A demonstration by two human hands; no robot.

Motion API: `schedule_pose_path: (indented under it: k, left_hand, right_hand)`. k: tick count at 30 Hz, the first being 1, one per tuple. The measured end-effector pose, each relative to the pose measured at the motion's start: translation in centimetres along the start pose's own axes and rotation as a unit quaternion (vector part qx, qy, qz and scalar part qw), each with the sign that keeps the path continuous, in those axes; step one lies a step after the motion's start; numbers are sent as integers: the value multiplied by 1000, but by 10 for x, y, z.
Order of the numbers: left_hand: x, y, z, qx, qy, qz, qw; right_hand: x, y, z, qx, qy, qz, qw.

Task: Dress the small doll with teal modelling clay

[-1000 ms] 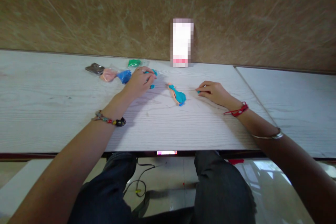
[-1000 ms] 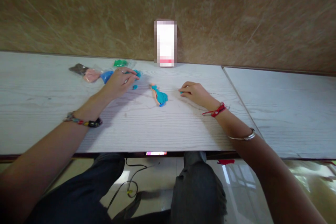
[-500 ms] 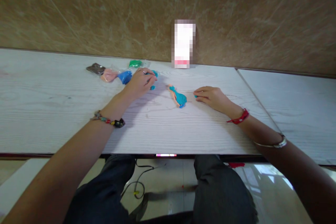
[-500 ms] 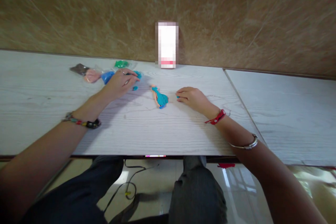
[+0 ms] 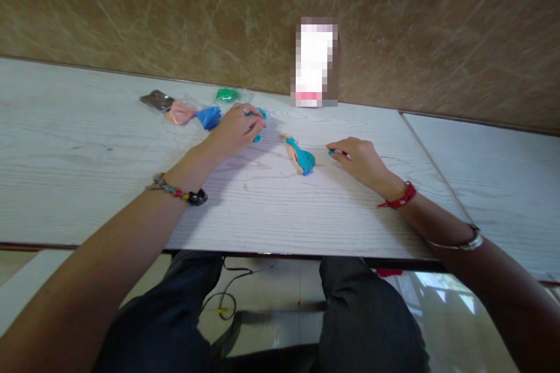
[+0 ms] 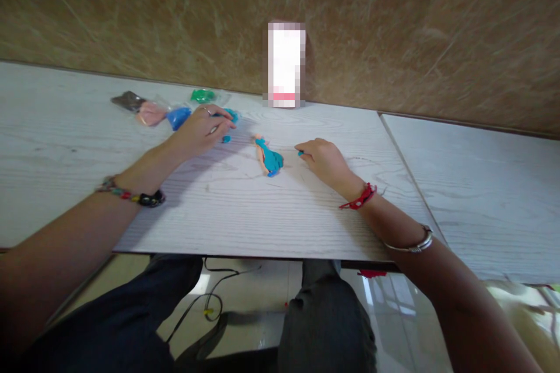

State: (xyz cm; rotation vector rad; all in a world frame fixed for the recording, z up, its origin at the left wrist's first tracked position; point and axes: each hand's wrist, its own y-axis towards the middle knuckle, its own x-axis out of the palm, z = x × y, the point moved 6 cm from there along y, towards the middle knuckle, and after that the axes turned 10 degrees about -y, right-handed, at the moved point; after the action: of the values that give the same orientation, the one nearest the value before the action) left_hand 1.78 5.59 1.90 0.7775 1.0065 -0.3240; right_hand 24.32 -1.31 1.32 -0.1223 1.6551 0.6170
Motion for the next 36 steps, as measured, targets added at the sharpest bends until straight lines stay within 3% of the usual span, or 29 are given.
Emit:
schedule_pose_path:
  k: [4, 13, 18, 22, 27, 31, 36]
  left_hand:
    - [0, 1, -1, -8, -9, 13, 1000]
    - [1, 1, -5, -21, -47, 25, 998]
    - [1, 1, -2, -3, -28, 22, 999]
    - [0, 1, -5, -10, -28, 37, 999]
    - [0, 0, -6, -2, -19, 39, 999]
    - [-1, -1, -6, -5, -25, 47, 999]
    - [0, 0, -6, -11, -26, 39, 999]
  right_hand:
    - [4, -4, -5, -52, -40, -47, 997]
    - [10, -11, -3, -49, -126, -118, 984]
    - [5, -12, -4, -27, -159, -108, 981]
    - [10, -18, -9, -80, -141, -157, 974]
    - [7, -14, -9, -45, -162, -113, 979]
    - [7, -19, -19, -94, -158, -143, 973]
    - [4, -20, -17, -50, -161, -131, 977]
